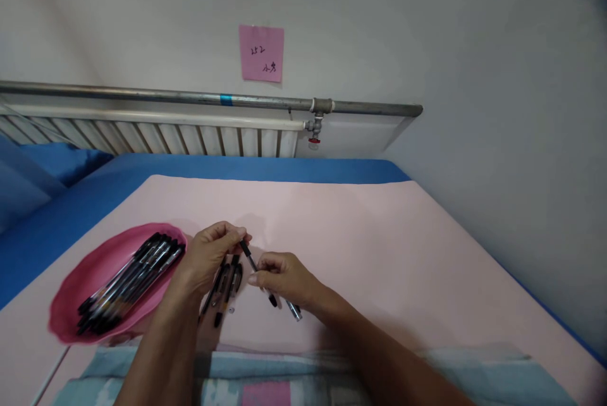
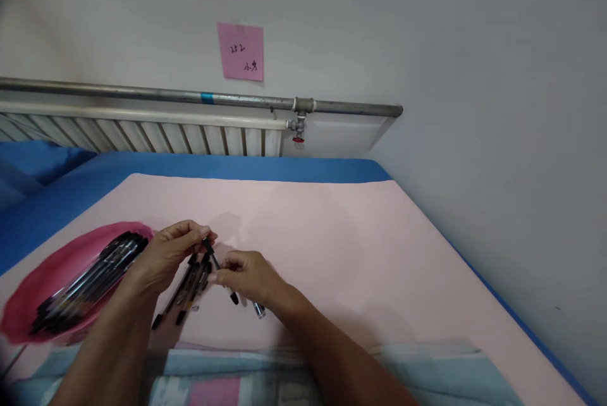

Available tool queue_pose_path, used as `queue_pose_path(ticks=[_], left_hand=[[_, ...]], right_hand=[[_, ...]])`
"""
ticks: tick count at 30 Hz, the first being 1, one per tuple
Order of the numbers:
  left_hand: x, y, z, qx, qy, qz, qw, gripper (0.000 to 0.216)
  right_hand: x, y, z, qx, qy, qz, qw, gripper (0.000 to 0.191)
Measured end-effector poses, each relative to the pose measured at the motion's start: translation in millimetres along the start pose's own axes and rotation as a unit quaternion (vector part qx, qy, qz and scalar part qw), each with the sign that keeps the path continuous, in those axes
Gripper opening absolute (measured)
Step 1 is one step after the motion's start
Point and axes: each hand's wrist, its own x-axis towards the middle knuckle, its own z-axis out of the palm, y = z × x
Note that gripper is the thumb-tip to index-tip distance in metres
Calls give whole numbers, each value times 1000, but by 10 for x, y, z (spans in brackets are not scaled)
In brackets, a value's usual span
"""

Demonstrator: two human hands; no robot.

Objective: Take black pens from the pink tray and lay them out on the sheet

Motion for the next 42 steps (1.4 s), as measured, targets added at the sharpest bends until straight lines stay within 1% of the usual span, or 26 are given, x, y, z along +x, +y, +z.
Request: queue_pose_path(ticks=[4, 7, 9, 12, 14, 19, 22, 24, 27, 29, 31, 35, 39, 42], left_hand=[[15, -22, 8, -4, 7, 0, 1000, 29], [0, -5, 20, -29, -5, -12, 999, 27], [-22, 17, 20, -52, -31, -28, 998, 26], [-49, 39, 1, -80, -87, -42, 992, 27], [-51, 39, -17, -89, -104, -40, 990, 25], [-35, 40, -42, -62, -89, -57, 992, 23], [-27, 43, -35, -39, -68, -62, 995, 22], [-15, 29, -24, -21, -47, -54, 997, 21], [8, -2, -8, 11, -10, -27, 1000, 29], [13, -7, -3, 16, 4, -18, 1000, 31], [3, 6, -5, -2, -8, -24, 1000, 28], [-31, 43, -26, -38, -62, -44, 996, 30], [-28, 33, -38, -27, -44, -50, 997, 23], [-6, 14, -27, 19, -33, -23, 999, 22]], right_hand=[[0, 13, 2, 1, 4, -2, 1000, 23], [-6, -27, -4, 11, -6, 2, 1000, 21], [-11, -65, -8, 15, -16, 1, 1000, 20], [-15, -105, -10, 25, -21, -4, 999, 16], [-16, -111, -7, 32, -22, -2, 999, 14], [-16, -82, 3, 36, -33, -4, 999, 16], [-13, -59, 5, 29, -32, -11, 999, 18], [-9, -46, 3, 19, -24, -11, 999, 19], [-4, -28, -1, 6, -13, -2, 1000, 20], [0, -19, -6, 4, -11, 3, 1000, 20], [5, -11, -14, 3, -9, 4, 1000, 19], [10, -1, -25, -4, -8, -6, 1000, 19], [3, -8, -21, -10, -9, -10, 1000, 18], [-2, -11, -12, -7, -13, -4, 1000, 19]])
